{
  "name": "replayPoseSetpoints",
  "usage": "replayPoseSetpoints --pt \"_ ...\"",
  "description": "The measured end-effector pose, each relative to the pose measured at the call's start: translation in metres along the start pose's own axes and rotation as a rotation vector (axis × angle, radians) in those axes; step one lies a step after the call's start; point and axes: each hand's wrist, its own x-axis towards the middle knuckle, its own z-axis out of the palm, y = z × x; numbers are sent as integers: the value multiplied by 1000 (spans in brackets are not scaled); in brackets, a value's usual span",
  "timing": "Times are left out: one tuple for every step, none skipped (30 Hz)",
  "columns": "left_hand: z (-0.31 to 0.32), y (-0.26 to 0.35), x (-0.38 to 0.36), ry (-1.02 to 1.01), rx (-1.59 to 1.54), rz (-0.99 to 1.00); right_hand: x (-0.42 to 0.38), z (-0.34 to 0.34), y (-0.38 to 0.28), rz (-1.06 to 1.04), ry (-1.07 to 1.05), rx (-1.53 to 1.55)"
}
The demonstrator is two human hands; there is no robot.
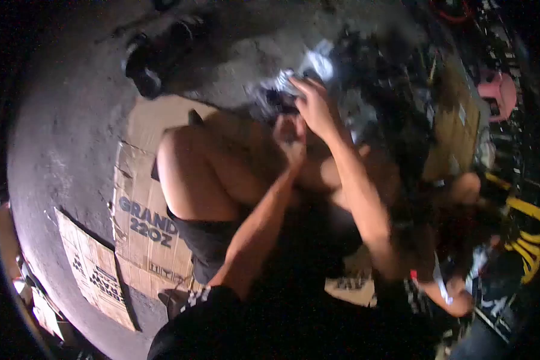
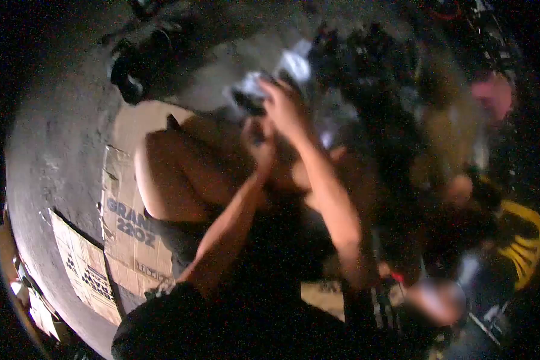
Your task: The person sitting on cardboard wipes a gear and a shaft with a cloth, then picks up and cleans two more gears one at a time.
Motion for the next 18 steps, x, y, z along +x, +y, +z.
replayPoseSetpoints --pt "0 1 -11 53 -102 5 -5 -1 -3 35 -130 -113" --pt "1 1 -15 48 -90 1 -3 0 -1 106 -200 32" --pt "-2 1 -16 44 -81 6 0 1 0 175 -256 177" --pt "-13 -1 -14 -78 -65 -80 -1 3 3 150 -254 114" --pt "-18 -2 -9 -190 -59 -144 2 3 6 101 -250 50" --pt "-16 -2 -13 -178 -70 -168 -1 3 8 111 -271 34" --pt "-15 -1 -12 -156 -48 -126 -1 3 8 60 -246 -46" --pt "-15 1 -10 -136 -22 -74 2 4 7 1 -214 -120" --pt "-16 5 -9 -127 -25 -70 3 7 9 -8 -217 -122" --pt "-19 9 -8 -173 3 -109 3 11 11 88 -218 -124" --pt "-21 12 -6 -220 34 -150 2 16 12 185 -220 -124" --pt "-21 13 -6 -210 36 -143 1 16 14 153 -209 -101" --pt "-19 14 -6 -196 18 -129 -1 16 15 142 -214 -98" --pt "-19 14 -7 -181 -1 -119 -6 17 17 113 -150 -88" --pt "-19 8 -8 -170 0 -118 -9 16 17 86 -86 -78" --pt "-18 -1 -7 -177 -60 -82 -7 17 18 153 -147 -2" --pt "-17 -9 -10 -184 -119 -46 -9 17 20 148 -157 -4" --pt "-19 -1 -10 -173 -117 -49 -10 14 13 274 -206 88"
